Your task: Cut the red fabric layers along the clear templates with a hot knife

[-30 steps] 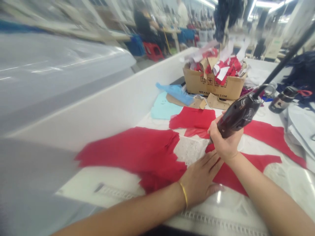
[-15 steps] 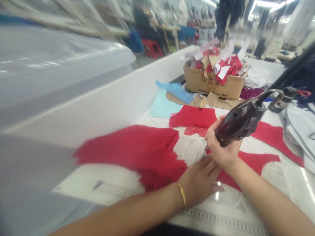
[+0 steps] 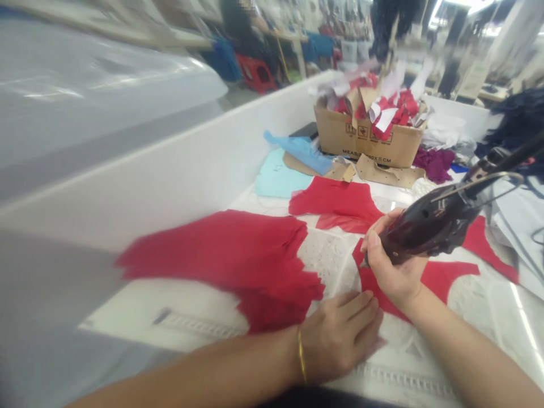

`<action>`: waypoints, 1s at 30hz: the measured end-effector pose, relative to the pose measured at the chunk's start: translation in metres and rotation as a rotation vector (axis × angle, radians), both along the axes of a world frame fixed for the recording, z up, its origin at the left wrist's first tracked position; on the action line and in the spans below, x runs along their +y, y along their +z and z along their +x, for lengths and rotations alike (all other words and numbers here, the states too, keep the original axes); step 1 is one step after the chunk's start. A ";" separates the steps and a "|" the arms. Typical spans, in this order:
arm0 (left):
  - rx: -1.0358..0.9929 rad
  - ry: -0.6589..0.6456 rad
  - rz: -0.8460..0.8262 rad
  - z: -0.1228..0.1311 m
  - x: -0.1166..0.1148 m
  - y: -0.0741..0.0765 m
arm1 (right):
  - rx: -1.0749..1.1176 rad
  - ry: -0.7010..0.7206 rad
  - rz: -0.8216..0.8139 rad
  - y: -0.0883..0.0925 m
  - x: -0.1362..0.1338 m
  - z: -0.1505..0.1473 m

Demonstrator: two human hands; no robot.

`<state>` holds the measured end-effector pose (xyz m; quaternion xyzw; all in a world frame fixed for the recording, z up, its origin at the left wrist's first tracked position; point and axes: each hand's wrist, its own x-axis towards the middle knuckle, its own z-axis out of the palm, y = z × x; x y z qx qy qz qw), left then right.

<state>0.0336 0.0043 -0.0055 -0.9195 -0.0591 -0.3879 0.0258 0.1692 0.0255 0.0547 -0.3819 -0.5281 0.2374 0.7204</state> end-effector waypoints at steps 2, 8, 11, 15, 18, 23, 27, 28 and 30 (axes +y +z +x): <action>0.003 0.000 0.007 0.001 0.000 0.000 | -0.027 -0.016 -0.007 0.002 -0.001 -0.001; -0.053 -0.061 -0.001 -0.001 -0.001 0.006 | -0.048 0.047 0.008 0.011 -0.017 0.003; -0.065 -0.089 -0.007 -0.002 -0.003 0.006 | -0.066 0.091 -0.003 0.011 -0.027 0.006; -0.079 -0.115 -0.006 -0.002 -0.003 0.006 | -0.079 0.112 0.001 0.007 -0.031 0.006; -0.071 -0.136 0.013 -0.003 -0.002 0.007 | -0.069 0.095 0.017 0.007 -0.030 0.003; -0.069 -0.145 0.011 -0.005 -0.003 0.006 | -0.034 0.086 0.031 0.011 -0.028 0.007; -0.047 -0.055 0.004 -0.003 0.003 0.005 | 0.008 -0.017 0.056 0.008 -0.016 0.020; -0.040 -0.017 0.003 -0.001 0.005 0.005 | 0.015 -0.043 0.067 0.006 -0.011 0.024; -0.036 0.066 -0.015 0.001 0.010 0.006 | 0.020 -0.089 0.092 0.002 0.000 0.030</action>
